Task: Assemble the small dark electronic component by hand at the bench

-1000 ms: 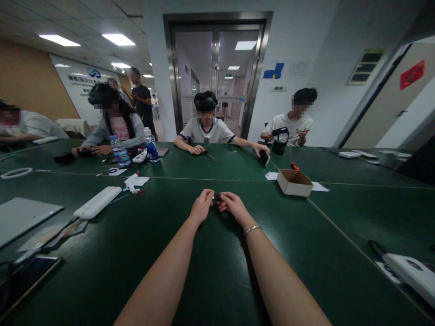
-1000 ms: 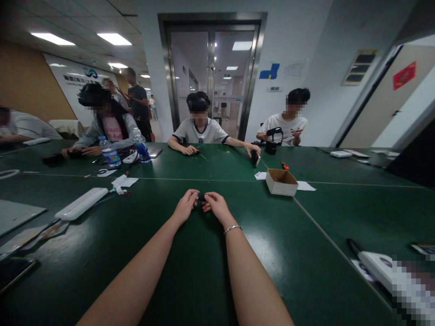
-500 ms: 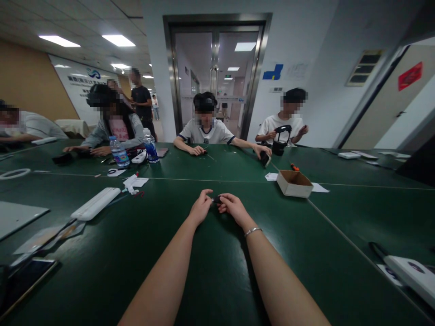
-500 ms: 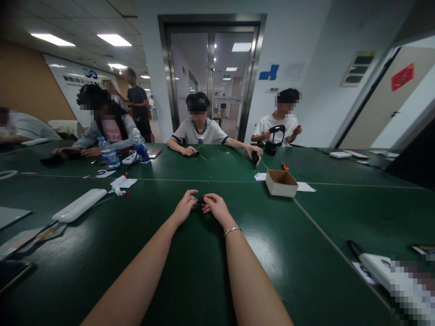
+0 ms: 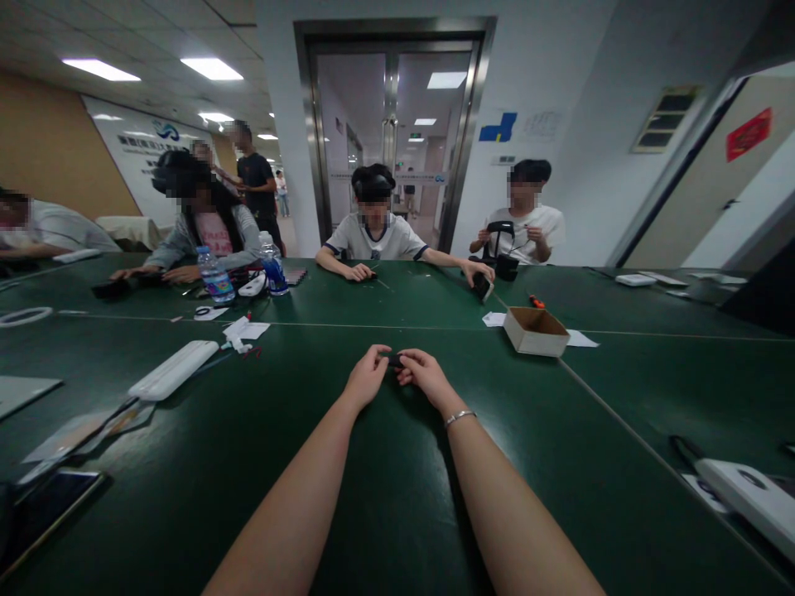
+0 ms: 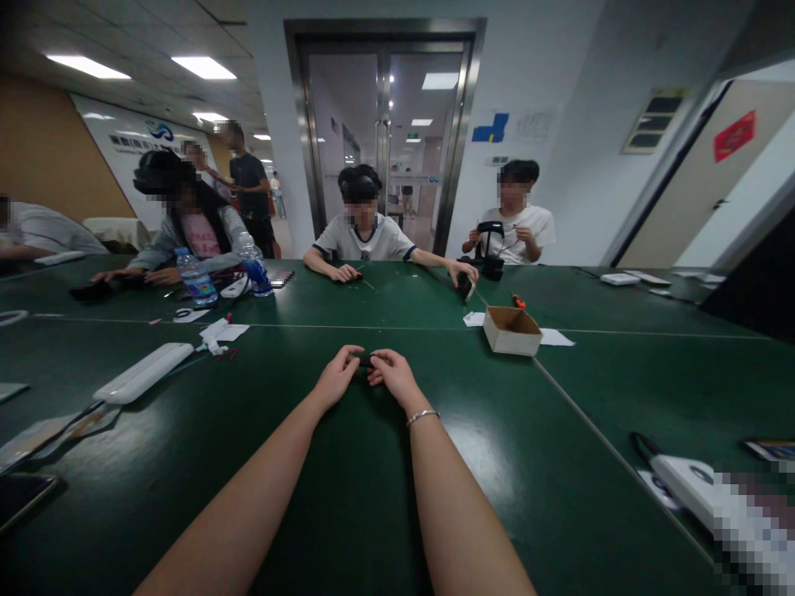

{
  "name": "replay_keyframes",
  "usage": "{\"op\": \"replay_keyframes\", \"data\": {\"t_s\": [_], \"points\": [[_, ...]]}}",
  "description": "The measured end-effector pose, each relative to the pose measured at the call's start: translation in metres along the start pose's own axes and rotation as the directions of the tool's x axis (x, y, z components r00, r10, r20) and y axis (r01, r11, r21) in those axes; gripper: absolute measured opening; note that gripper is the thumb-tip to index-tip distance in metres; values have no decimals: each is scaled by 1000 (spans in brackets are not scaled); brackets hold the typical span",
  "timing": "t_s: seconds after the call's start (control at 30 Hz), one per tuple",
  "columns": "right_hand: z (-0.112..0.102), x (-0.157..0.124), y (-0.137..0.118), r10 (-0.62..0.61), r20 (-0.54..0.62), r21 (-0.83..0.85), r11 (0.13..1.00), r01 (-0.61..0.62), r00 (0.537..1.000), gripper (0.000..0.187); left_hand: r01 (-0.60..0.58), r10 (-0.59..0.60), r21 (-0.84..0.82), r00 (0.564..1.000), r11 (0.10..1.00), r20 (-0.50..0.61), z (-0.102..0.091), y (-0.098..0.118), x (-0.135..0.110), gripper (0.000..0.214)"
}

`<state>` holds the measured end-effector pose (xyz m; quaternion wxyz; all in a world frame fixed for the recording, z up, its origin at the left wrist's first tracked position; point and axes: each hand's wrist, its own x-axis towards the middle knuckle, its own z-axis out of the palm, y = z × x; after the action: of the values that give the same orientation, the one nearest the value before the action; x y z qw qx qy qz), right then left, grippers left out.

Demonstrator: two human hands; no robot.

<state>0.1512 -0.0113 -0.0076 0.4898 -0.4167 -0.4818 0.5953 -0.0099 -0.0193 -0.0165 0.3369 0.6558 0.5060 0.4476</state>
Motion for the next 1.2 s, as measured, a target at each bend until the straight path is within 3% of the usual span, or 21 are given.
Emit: {"op": "replay_keyframes", "data": {"t_s": [0.13, 0.27, 0.63, 1.2], "points": [[0, 0, 0, -1, 16, 0, 1000, 1, 1000, 9, 28, -27, -17, 1000, 999, 10, 0, 1, 0, 31], [-1, 1, 1, -8, 11, -21, 1000, 8, 1000, 9, -19, 20, 21, 999, 1000, -37, 1, 1, 1, 28], [0, 0, -1, -8, 12, -23, 1000, 8, 1000, 9, 58, -58, 2, 998, 998, -9, -1, 4, 1, 30], [0, 1, 1, -4, 23, -6, 1000, 4, 1000, 9, 53, -52, 15, 999, 999, -12, 0, 1, 2, 33]]}}
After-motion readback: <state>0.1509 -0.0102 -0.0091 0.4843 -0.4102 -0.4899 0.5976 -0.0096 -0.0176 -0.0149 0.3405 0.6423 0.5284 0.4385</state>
